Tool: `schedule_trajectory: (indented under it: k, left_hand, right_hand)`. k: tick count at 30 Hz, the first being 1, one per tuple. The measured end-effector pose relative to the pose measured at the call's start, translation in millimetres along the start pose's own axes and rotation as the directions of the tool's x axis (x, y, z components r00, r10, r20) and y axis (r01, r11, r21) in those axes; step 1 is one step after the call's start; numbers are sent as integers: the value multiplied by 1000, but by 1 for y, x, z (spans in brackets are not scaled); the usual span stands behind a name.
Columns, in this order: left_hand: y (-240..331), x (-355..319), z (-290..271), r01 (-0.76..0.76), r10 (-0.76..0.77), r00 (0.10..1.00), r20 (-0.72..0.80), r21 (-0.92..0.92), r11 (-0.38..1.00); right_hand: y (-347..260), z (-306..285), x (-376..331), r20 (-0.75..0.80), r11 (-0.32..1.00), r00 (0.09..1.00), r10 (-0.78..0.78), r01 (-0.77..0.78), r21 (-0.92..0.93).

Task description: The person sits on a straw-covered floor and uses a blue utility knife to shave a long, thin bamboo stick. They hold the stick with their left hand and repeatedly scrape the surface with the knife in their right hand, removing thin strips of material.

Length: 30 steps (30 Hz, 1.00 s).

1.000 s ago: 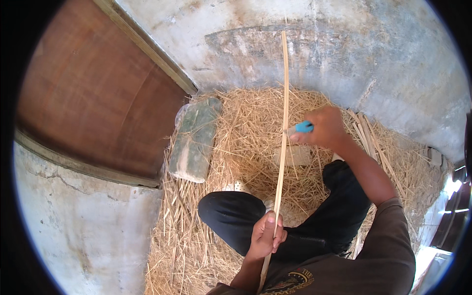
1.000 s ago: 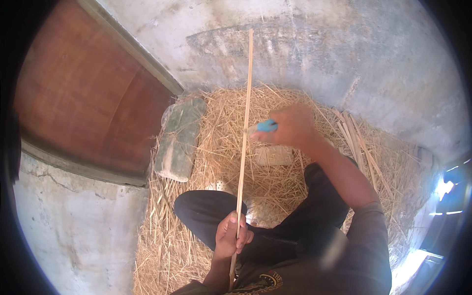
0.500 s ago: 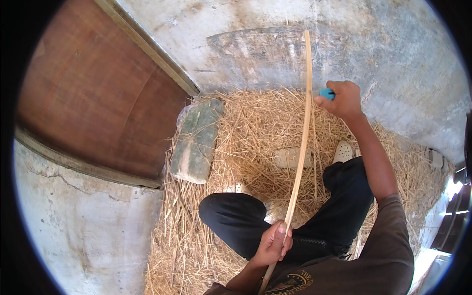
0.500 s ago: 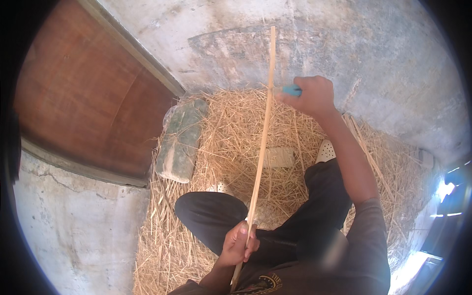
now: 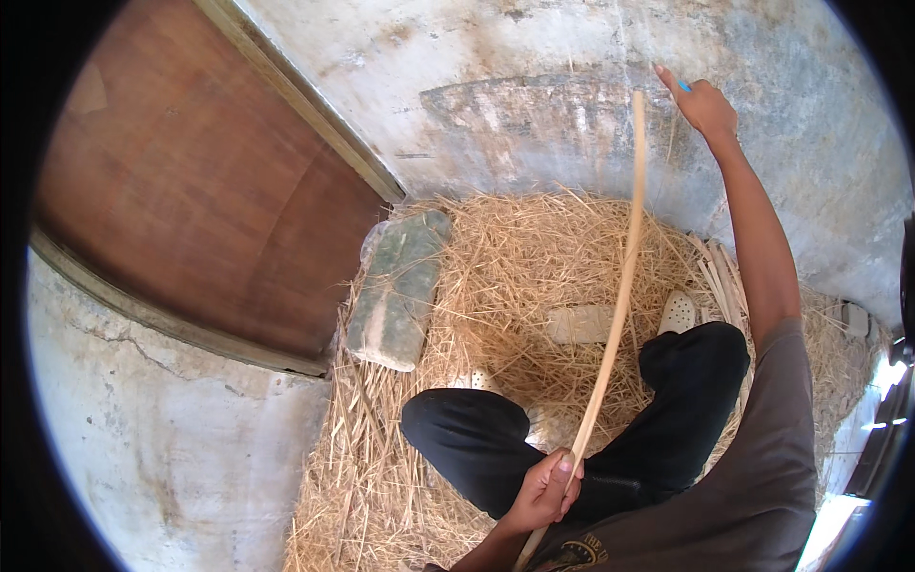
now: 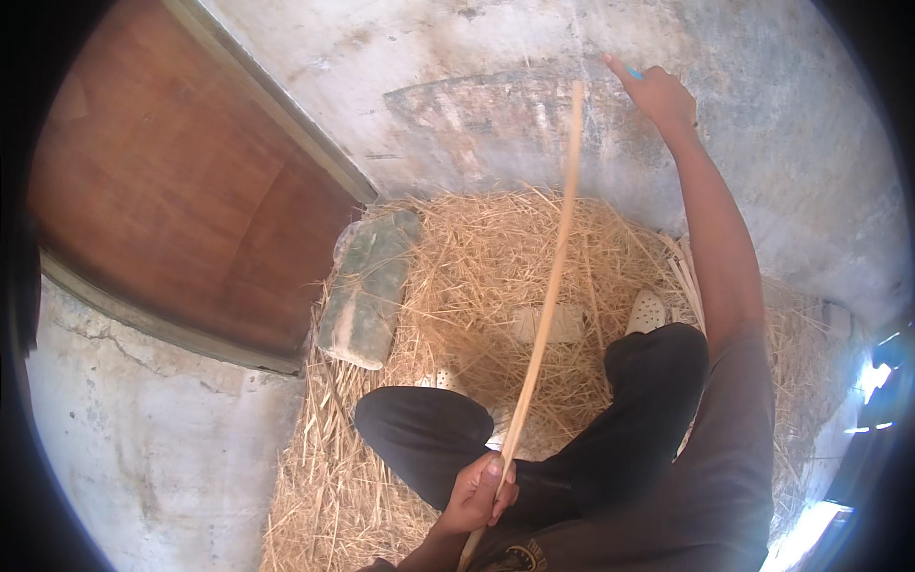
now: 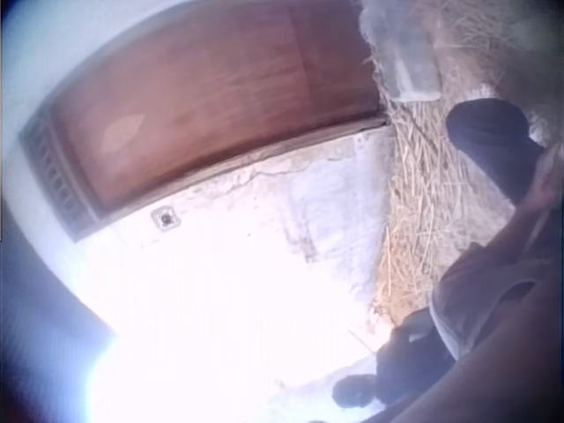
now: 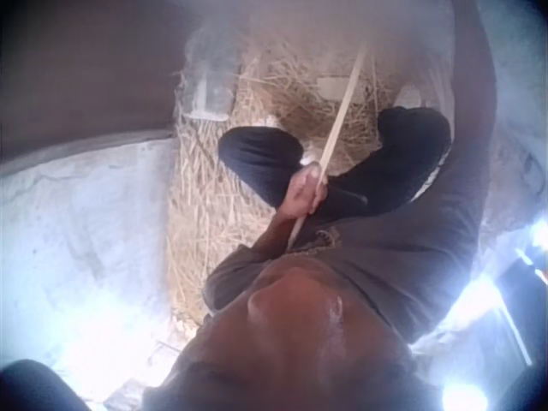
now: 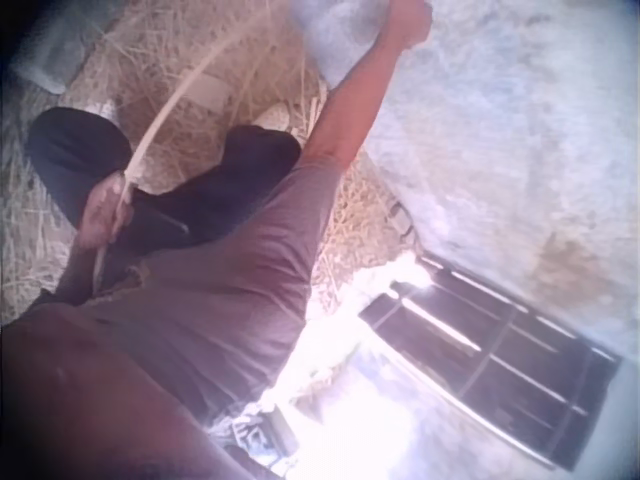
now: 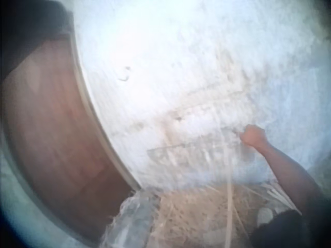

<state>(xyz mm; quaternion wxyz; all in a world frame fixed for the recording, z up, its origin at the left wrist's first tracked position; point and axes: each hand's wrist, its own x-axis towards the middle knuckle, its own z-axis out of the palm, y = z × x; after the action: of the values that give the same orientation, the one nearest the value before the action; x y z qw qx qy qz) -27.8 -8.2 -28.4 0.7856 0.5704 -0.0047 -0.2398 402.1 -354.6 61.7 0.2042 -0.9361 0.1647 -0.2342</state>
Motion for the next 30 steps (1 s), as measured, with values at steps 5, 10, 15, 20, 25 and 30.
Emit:
schedule_trajectory:
  k: [5,10,15,20,25,30]
  left_hand:
    - [10,11,-15,-43,56,975,-214,66,997]
    - [15,16,-28,-102,117,950,-289,68,993]
    - [18,27,-33,-113,145,929,-341,111,987]
    - [23,34,-26,-67,91,928,-361,80,995]
    - [20,34,-25,-47,77,928,-364,91,995]
    - [20,37,-25,-95,96,941,-326,21,995]
  right_hand:
    - [-13,14,-87,259,995,962,-93,78,65]
    - [-37,-19,-200,797,885,549,-250,464,-42]
    - [-38,-18,-244,694,793,435,-574,507,338]
    - [-46,-7,-277,566,577,-311,-764,63,814]
    - [-41,5,-268,561,504,277,-780,-252,826]
    - [-50,-3,-280,301,574,497,-814,614,542]
